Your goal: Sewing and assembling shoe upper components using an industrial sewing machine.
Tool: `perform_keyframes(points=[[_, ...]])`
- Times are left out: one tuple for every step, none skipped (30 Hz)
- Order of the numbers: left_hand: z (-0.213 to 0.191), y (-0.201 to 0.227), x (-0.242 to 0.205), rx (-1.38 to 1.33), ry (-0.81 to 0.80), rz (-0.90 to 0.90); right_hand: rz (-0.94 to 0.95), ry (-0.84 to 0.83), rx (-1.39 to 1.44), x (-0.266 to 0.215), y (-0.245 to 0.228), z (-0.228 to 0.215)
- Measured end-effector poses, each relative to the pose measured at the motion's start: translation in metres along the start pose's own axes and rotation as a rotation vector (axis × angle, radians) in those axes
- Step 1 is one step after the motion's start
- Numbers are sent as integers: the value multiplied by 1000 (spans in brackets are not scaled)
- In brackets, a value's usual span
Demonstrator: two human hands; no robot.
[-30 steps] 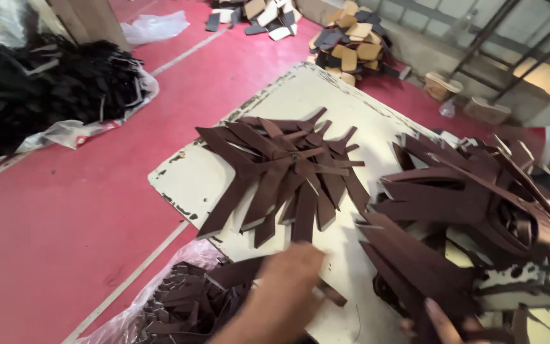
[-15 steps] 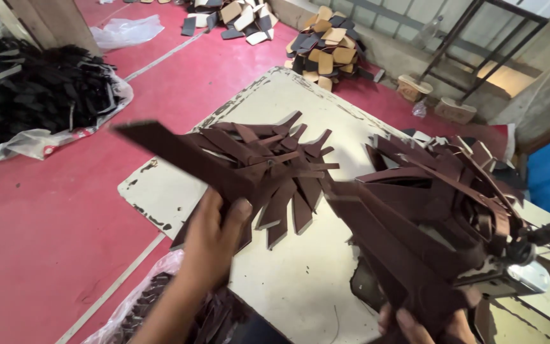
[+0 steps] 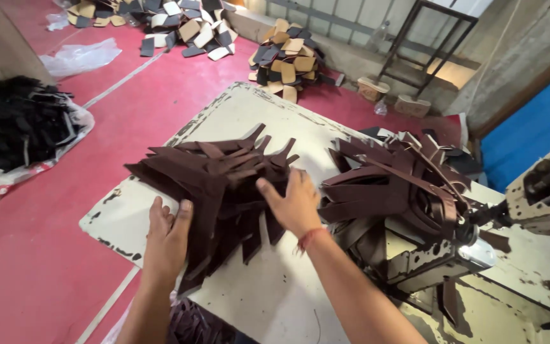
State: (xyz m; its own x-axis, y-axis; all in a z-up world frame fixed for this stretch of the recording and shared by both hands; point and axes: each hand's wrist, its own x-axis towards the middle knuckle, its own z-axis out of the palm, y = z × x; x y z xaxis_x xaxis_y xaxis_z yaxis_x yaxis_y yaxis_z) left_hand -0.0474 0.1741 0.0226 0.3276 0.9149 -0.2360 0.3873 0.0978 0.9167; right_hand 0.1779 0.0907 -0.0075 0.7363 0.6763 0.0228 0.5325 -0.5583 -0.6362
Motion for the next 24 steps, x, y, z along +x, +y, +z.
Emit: perform_keyframes(points=[[2, 2, 3, -5, -2, -2, 0, -1, -6, 6, 2, -4], [4, 3, 5, 67, -58, -16, 65, -73, -83, 12, 3, -9], [6, 5, 8, 142, -115, -29, 132, -145, -156, 18, 4, -12], [13, 2, 15, 140, -116, -31, 133, -146, -159, 24, 7, -6], [18, 0, 22, 150, -149, -11, 158, -137, -23, 30, 10, 3], [24, -3, 28, 160, -181, 9, 183, -127, 114, 35, 12, 11], [28, -4, 32, 162, -185, 6, 188, -129, 113, 33, 9, 16], [32, -5, 36, 169, -189, 3, 170, -151, 174, 30, 6, 21], [34, -4, 40, 177, -191, 4, 149, -170, 239, 29, 1, 26], [35, -4, 39, 181, -193, 4, 153, -170, 242, 22, 2, 29], [36, -4, 39, 169, -211, 13, 140, -186, 272, 15, 2, 32], [37, -4, 38, 157, -229, 22, 127, -202, 302, 9, 2, 35], [35, 2, 31, 159, -231, 20, 131, -203, 303, -2, -4, 27], [34, 8, 25, 122, -239, 0, 185, -229, 380, -13, -11, 20], [33, 15, 18, 87, -249, -18, 240, -253, 458, -24, -17, 12], [34, 20, 11, 91, -253, -19, 245, -251, 461, -30, -24, 8], [35, 25, 4, 73, -253, -25, 304, -235, 542, -37, -30, 2], [36, 30, -4, 55, -253, -32, 362, -217, 622, -44, -37, -3], [36, 30, -5, 59, -259, -32, 368, -214, 624, -47, -38, -3], [36, 31, -6, 38, -242, -12, 380, -185, 730, -50, -40, -4], [35, 33, -6, 16, -224, 11, 389, -154, 836, -52, -42, -5], [36, 32, -4, 18, -229, 13, 391, -150, 837, -49, -38, -4], [36, 30, -2, -56, -251, 7, 463, -171, 982, -47, -33, -2], [36, 29, -1, -129, -273, 0, 533, -193, 1127, -45, -28, -1]])
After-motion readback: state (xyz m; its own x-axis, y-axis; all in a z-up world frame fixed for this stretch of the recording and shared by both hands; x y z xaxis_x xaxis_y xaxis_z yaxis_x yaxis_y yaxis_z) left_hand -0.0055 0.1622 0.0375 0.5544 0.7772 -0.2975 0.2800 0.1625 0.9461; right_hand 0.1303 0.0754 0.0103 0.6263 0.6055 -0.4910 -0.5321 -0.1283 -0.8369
